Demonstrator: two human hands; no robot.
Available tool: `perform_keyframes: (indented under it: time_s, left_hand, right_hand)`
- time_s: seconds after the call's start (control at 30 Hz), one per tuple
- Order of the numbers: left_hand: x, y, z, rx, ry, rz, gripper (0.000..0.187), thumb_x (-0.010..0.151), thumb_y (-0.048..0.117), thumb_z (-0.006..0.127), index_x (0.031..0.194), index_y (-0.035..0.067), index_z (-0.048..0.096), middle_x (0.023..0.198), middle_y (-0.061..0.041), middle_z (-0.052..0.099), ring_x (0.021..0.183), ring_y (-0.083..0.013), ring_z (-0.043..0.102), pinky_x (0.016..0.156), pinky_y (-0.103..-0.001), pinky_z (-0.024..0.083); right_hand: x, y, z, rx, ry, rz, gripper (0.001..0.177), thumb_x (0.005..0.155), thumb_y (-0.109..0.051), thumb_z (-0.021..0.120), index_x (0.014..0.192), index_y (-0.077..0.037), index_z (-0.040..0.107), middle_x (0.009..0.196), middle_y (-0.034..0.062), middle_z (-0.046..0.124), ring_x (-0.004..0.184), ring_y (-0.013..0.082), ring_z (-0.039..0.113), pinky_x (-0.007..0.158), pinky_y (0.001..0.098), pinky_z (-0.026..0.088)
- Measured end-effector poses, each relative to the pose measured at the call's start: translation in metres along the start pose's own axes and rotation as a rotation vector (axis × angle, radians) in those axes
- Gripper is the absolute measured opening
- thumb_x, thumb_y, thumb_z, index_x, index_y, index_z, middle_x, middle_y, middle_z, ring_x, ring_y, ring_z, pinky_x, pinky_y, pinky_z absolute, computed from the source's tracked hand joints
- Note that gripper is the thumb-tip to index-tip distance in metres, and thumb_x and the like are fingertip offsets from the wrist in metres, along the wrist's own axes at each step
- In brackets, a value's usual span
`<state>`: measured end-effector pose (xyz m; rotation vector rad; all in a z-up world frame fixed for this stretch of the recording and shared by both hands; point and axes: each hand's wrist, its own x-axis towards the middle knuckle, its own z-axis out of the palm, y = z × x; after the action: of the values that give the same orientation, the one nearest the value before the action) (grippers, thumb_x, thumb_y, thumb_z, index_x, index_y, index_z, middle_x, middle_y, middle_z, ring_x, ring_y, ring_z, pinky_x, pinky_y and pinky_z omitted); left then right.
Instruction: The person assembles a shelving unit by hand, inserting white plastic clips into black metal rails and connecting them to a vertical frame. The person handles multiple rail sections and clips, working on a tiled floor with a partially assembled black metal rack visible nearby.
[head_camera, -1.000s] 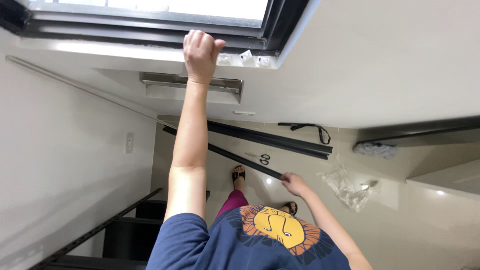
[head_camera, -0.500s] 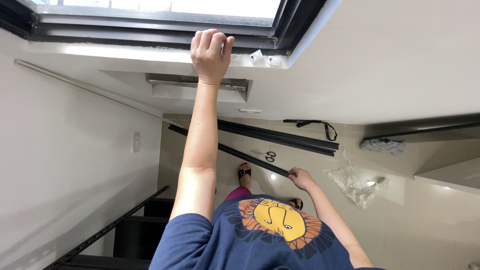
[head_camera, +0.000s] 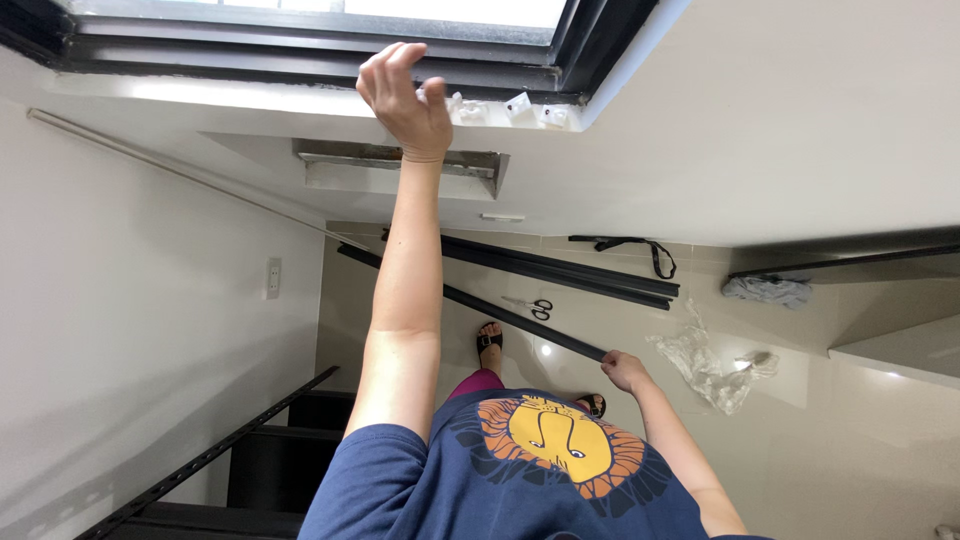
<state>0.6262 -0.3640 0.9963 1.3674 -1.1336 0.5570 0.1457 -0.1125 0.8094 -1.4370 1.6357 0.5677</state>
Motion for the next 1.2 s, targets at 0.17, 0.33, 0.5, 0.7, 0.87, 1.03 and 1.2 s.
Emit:
perform_keyframes:
  time_s: [0.17, 0.33, 0.5, 0.7, 0.87, 1.03, 1.2]
  left_hand:
    - [-0.004, -0.006, -0.001, -0.221, 0.096, -0.196, 0.065, 0.108, 0.065, 0.024, 0.102, 0.013, 0.063, 0.1, -0.003, 0.065, 0.102, -0.0188, 0.056, 0.095, -0.035, 0.044]
    - [-0.01, -0.017, 0.001, -0.274, 0.114, -0.293, 0.068, 0.108, 0.067, 0.021, 0.1, 0.012, 0.06, 0.1, -0.001, 0.061, 0.103, -0.0182, 0.057, 0.095, -0.034, 0.047]
    - [-0.013, -0.027, -0.004, -0.497, 0.224, -0.482, 0.065, 0.108, 0.067, 0.025, 0.106, 0.01, 0.055, 0.103, -0.002, 0.055, 0.105, -0.0197, 0.057, 0.106, -0.038, 0.046]
    - [-0.004, 0.006, -0.049, -0.569, 0.25, -0.444, 0.056, 0.11, 0.061, 0.029, 0.112, 0.008, 0.051, 0.109, -0.004, 0.048, 0.111, -0.0187, 0.052, 0.106, -0.039, 0.044]
    - [-0.066, 0.082, -0.081, -0.527, -0.01, -0.277, 0.05, 0.112, 0.055, 0.032, 0.109, 0.01, 0.053, 0.106, -0.005, 0.05, 0.108, -0.0176, 0.05, 0.101, -0.037, 0.043]
    - [-0.199, 0.189, -0.098, -0.741, -0.686, -0.789, 0.032, 0.111, 0.035, 0.047, 0.109, 0.005, 0.059, 0.104, -0.006, 0.054, 0.094, -0.0191, 0.052, 0.085, -0.033, 0.046]
    - [-0.307, 0.272, -0.09, -0.788, -1.222, -0.727, 0.027, 0.106, 0.028, 0.055, 0.11, 0.004, 0.068, 0.102, -0.009, 0.067, 0.095, -0.0189, 0.063, 0.086, -0.032, 0.051]
  right_hand:
    - [0.004, -0.006, 0.003, 0.031, 0.001, -0.005, 0.034, 0.094, -0.027, 0.064, 0.123, -0.011, 0.071, 0.118, 0.0141, 0.075, 0.113, 0.0295, 0.071, 0.099, 0.0384, 0.055]
    - [0.009, -0.013, 0.007, 0.012, 0.017, -0.06, 0.033, 0.094, -0.028, 0.064, 0.121, -0.012, 0.073, 0.118, 0.0135, 0.076, 0.113, 0.0293, 0.071, 0.099, 0.0375, 0.054]
    - [0.006, -0.011, 0.01, 0.043, 0.021, -0.059, 0.033, 0.094, -0.028, 0.065, 0.121, -0.012, 0.073, 0.118, 0.0134, 0.076, 0.112, 0.0293, 0.071, 0.099, 0.0372, 0.055]
    - [0.001, -0.001, 0.012, 0.036, 0.004, -0.002, 0.033, 0.094, -0.03, 0.064, 0.121, -0.013, 0.073, 0.119, 0.0135, 0.075, 0.114, 0.0295, 0.07, 0.101, 0.0382, 0.053]
    - [0.001, 0.014, 0.018, 0.036, 0.006, -0.026, 0.034, 0.094, -0.031, 0.065, 0.122, -0.014, 0.073, 0.12, 0.0138, 0.075, 0.116, 0.0306, 0.069, 0.102, 0.0382, 0.052]
    - [0.009, 0.037, 0.033, 0.048, 0.073, -0.131, 0.037, 0.093, -0.035, 0.065, 0.121, -0.012, 0.072, 0.12, 0.0148, 0.074, 0.114, 0.0326, 0.068, 0.099, 0.0401, 0.054]
    - [0.006, 0.093, 0.068, 0.195, 0.19, -0.221, 0.035, 0.091, -0.036, 0.066, 0.113, -0.01, 0.075, 0.109, 0.015, 0.076, 0.103, 0.0324, 0.073, 0.092, 0.0407, 0.057]
